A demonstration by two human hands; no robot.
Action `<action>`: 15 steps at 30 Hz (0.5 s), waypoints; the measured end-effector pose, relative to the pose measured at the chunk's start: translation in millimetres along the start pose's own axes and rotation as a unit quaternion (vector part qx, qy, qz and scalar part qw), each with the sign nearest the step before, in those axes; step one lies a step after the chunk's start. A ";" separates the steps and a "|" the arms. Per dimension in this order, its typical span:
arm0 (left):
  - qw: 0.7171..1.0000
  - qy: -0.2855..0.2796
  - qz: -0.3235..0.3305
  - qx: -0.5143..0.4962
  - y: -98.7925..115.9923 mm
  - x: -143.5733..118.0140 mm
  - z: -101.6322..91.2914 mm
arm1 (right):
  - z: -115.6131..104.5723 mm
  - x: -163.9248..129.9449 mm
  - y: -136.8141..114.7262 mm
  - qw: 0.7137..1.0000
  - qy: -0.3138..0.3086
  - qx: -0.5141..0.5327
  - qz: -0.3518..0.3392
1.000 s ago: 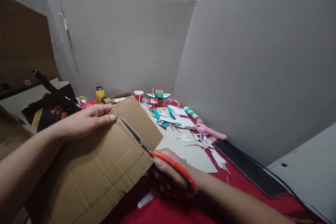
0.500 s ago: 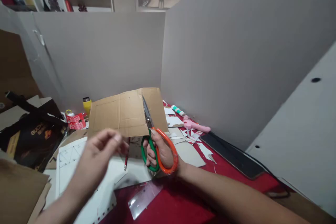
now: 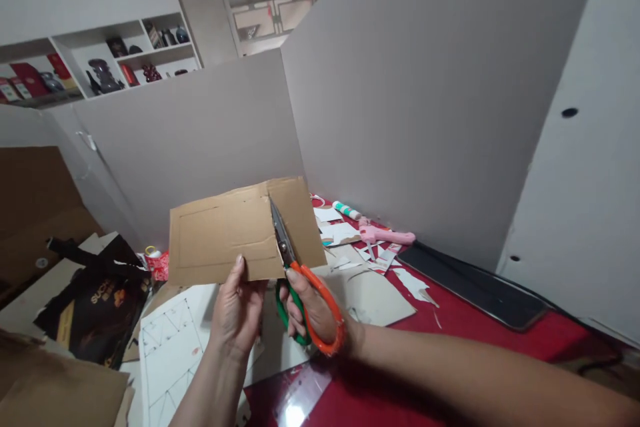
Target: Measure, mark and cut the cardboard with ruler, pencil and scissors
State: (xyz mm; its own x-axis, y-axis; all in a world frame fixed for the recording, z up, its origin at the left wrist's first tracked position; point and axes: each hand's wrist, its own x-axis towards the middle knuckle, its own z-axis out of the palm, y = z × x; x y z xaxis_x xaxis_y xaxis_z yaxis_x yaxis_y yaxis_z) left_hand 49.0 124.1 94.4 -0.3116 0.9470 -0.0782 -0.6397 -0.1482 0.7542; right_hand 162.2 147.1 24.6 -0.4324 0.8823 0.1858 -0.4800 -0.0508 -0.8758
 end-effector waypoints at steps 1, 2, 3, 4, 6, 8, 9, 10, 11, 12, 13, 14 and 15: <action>1.000 0.010 0.020 0.000 2.5 2.1 0.1 | -0.9 0.8 -1.2 1.000 -0.006 0.001 0.002; 0.999 0.021 0.044 0.002 6.0 4.0 -0.3 | -1.8 1.4 -2.7 1.000 -0.016 0.006 0.005; 0.997 0.029 0.068 0.004 10.3 5.6 -1.0 | -2.6 2.0 -4.4 0.999 -0.029 0.013 0.011; 0.995 0.036 0.094 0.007 15.1 6.8 -1.8 | -3.2 2.3 -6.0 0.998 -0.047 0.024 0.018; 0.988 0.042 0.148 0.014 24.7 7.8 -3.0 | -3.7 2.7 -7.6 0.994 -0.088 0.053 0.031; 0.979 0.044 0.197 0.022 33.0 7.7 -3.8 | -3.5 2.4 -6.5 0.988 -0.129 0.073 0.039; 0.974 0.046 0.219 0.026 36.7 7.7 -4.2 | -3.2 1.9 -5.0 0.985 -0.146 0.078 0.042; 0.969 0.050 0.240 0.030 40.3 8.1 -4.9 | -2.8 1.1 -3.0 0.982 -0.164 0.080 0.048; 0.964 0.055 0.259 0.034 44.2 8.9 -5.9 | -2.4 -0.2 -0.9 0.978 -0.181 0.081 0.058; 0.958 0.063 0.277 0.038 48.7 10.2 -7.4 | -1.9 -1.9 1.0 0.974 -0.199 0.079 0.073; 0.952 0.072 0.294 0.042 54.1 11.8 -9.4 | -1.4 -4.2 2.5 0.970 -0.213 0.077 0.089; 0.946 0.082 0.309 0.047 60.4 13.5 -11.9 | -0.9 -6.8 3.1 0.967 -0.224 0.074 0.101; 0.940 0.093 0.324 0.053 67.4 15.1 -14.9 | -0.5 -9.7 2.8 0.965 -0.229 0.066 0.105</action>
State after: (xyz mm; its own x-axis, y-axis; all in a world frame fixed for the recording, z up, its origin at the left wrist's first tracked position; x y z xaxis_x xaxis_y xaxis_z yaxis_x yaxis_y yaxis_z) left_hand -9.2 124.2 134.3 -0.7348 0.6007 0.3148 -0.2036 -0.6382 0.7425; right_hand 165.5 138.7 20.1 -0.8085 0.5477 0.2152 -0.4252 -0.2907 -0.8572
